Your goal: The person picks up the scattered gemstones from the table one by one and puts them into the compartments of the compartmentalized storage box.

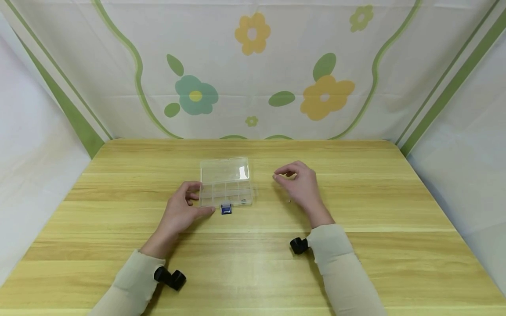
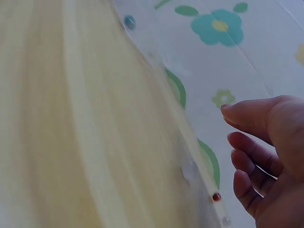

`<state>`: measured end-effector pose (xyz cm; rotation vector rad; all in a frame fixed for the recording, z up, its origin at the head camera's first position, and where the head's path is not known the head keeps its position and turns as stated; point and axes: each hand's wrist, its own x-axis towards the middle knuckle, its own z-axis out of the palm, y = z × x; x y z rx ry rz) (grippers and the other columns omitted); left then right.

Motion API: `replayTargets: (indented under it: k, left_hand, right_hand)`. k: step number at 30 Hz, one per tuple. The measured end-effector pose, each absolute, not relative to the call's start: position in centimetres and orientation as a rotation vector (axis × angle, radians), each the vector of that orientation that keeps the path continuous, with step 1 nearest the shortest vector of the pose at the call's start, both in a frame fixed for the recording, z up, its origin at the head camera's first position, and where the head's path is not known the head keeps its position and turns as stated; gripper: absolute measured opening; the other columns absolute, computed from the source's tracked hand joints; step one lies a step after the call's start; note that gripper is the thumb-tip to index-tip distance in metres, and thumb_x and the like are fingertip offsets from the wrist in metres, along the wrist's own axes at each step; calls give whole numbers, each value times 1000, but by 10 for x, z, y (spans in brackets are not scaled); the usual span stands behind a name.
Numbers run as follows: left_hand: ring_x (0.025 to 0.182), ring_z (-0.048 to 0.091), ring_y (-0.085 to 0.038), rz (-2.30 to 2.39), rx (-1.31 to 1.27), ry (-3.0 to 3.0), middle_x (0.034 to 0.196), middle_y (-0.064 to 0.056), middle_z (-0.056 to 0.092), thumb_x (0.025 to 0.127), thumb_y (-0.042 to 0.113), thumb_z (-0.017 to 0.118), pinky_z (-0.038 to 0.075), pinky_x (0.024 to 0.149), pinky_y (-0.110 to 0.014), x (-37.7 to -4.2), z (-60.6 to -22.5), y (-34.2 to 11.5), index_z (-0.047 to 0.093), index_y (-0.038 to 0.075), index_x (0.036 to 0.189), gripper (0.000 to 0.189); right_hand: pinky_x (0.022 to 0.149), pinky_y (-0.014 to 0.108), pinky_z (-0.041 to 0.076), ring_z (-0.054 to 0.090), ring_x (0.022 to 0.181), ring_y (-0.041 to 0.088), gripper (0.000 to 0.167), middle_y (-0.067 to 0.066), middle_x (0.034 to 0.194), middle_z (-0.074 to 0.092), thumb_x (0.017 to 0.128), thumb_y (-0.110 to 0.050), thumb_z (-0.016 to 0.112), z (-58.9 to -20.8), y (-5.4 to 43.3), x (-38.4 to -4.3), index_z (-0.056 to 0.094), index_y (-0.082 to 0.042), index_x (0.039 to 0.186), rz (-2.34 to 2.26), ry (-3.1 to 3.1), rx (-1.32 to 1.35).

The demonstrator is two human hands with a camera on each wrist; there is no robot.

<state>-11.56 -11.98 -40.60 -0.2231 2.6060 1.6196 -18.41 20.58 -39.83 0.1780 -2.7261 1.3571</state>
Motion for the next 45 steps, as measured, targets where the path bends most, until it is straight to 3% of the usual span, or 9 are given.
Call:
replayTargets:
  k: [12,21,27,36,45]
  left_hand:
    - [121,58,-30,1626,-218,2606,136,-15,63,81,10,91,49,94,-39,-114,-406,-119,56,8,148,76]
    - [122,58,-30,1634,-215,2602,138,-14,64,82,11,91,49,95,-41,-115,-406,-119,56,9,148,75]
    - [122,58,-31,1626,-218,2606,139,-14,63,82,11,91,49,96,-43,-114,-406,-120,56,9,148,75]
    - [123,59,-31,1617,-219,2613,140,-14,63,81,11,91,50,96,-43,-115,-405,-119,56,9,148,75]
    - [122,58,-31,1616,-225,2610,139,-14,64,81,11,91,49,95,-41,-115,-406,-119,56,9,148,76]
  right_hand:
    - [78,29,50,62,111,25,27,7,123,71,101,-38,75,-401,246,-189,82,-17,116,1290,-2778,-18]
    - [76,23,49,62,114,26,34,12,131,69,102,-39,74,-402,262,-192,79,-14,125,1268,-2780,-92]
    - [71,20,52,60,111,21,42,11,129,69,102,-42,74,-404,271,-195,76,-13,131,1335,-2778,-158]
    - [78,19,50,59,107,18,43,10,127,70,102,-43,74,-407,277,-199,75,-14,132,1347,-2798,-205]
    - [96,38,47,62,120,33,41,16,133,68,104,-37,71,-410,277,-201,73,-11,136,1260,-2858,-111]
